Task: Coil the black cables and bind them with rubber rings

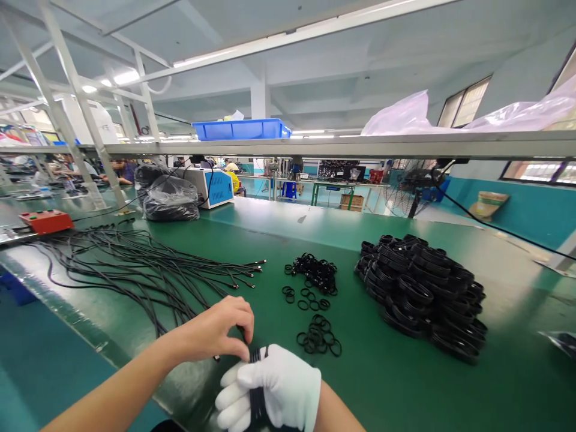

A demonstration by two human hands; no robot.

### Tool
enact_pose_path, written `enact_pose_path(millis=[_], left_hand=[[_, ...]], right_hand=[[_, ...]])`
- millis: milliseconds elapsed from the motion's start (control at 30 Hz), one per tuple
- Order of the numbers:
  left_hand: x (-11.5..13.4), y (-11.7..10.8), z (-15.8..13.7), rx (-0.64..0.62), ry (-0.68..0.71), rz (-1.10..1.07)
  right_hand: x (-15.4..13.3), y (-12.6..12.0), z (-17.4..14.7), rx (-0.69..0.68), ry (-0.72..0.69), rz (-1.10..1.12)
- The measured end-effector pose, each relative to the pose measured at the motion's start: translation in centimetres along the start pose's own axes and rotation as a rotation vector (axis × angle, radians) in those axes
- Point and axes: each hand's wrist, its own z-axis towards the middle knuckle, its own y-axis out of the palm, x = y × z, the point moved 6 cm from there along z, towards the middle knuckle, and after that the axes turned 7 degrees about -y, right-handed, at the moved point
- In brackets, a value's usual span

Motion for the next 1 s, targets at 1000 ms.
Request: enact_pose_path(millis=[1000], left_hand=[[2.6, 5.8, -1.6, 0.073, -0.295, -1.312]], right_hand=[[-3.7, 0.4, -1.5, -0.164, -0.159, -0.123]])
